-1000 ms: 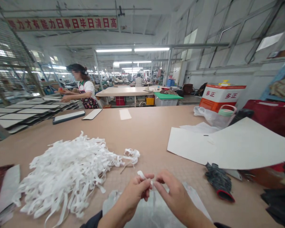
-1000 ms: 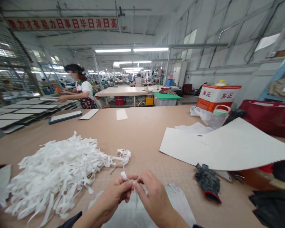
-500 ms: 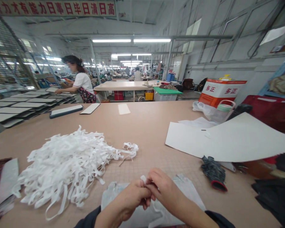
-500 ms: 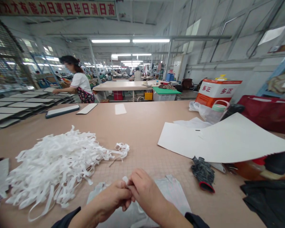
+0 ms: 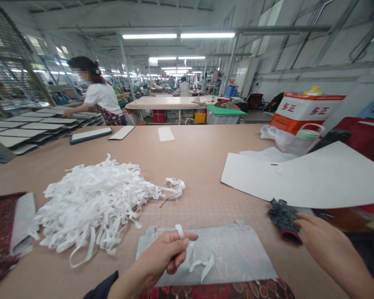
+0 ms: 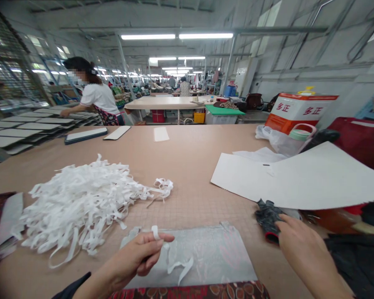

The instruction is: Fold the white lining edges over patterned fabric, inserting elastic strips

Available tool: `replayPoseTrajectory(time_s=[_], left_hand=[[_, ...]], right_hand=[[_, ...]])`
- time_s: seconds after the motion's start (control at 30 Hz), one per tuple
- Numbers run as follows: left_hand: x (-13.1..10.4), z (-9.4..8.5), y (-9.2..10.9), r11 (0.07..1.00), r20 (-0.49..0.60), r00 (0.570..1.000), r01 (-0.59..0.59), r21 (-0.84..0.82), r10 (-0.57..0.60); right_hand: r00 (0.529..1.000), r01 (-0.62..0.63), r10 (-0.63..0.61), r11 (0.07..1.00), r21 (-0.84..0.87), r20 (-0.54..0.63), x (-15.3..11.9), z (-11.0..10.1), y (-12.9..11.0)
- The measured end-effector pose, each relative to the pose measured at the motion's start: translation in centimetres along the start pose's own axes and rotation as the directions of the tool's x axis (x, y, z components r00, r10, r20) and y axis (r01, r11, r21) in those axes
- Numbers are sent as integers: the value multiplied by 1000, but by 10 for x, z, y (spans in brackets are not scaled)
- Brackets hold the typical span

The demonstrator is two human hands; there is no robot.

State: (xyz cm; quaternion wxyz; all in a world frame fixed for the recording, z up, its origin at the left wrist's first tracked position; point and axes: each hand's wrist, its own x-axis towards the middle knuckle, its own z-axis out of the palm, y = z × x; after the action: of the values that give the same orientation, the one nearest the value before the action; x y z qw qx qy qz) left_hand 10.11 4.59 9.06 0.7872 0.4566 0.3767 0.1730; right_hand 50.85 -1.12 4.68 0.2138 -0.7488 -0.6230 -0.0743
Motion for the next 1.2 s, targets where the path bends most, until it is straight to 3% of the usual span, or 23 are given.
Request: replayPoseTrajectory(time_s=[0.03,0.1,0.13,0.2,0.27,0.3,0.33,0.4,0.57,0.73,0.8,0.93,1.0,1.07,1.1,1.2], left_hand=[[0,4,0,1000,14,1000,-6,22,5],[0,13,1,997,44,999,-5,81,1],[0,18,2,994,61,998,-1,111,-6],[-1,24,5,990,81,997,-8,142,-4],[-3,25,7,992,65,997,-38,124,31],[-4,24,8,993,43,997,-61,104,57],[-5,23,7,993,7,997,-82,84,82],[-5,18,4,991,-101,987,-117,61,123],[0,9,-6,981,-384,907,-195,-22,171],[2,6,-2,957,-437,883,-255,-136,173],[-2,1,1,954,-438,883,-258,-154,168],[-15,-16,6,941,-451,877,-277,-193,166],[-22,-26,5,935,-460,876,-275,-226,146],[-27,-38,2,936,-467,874,-266,-230,134],[-29,-44,-1,943,-470,873,-257,-214,131],[-32,-59,-13,979,-506,856,-178,-99,104]], right_hand=[[999,4,-10,995,102,52,-1,-1,-12],[965,-59,-50,914,401,256,-2,-3,-60],[921,-108,-121,834,541,371,-2,-3,-91],[787,-220,-345,616,756,511,-2,-2,-151],[693,-349,-508,384,855,512,-2,4,-198],[654,-395,-560,321,861,508,-3,7,-214],[625,-435,-588,285,854,514,-4,11,-226],[600,-478,-574,301,825,557,-8,18,-240],[648,-462,-446,415,784,618,-15,24,-251],[601,-495,-426,466,734,676,-16,25,-251],[609,-449,-408,530,719,681,-13,24,-241],[759,-88,-361,767,635,542,-3,23,-203],[826,-2,-315,828,561,468,1,25,-181],[841,-55,-253,840,540,479,3,28,-162],[825,-123,-220,829,546,520,3,29,-155],[719,-388,-152,721,573,678,1,32,-144]])
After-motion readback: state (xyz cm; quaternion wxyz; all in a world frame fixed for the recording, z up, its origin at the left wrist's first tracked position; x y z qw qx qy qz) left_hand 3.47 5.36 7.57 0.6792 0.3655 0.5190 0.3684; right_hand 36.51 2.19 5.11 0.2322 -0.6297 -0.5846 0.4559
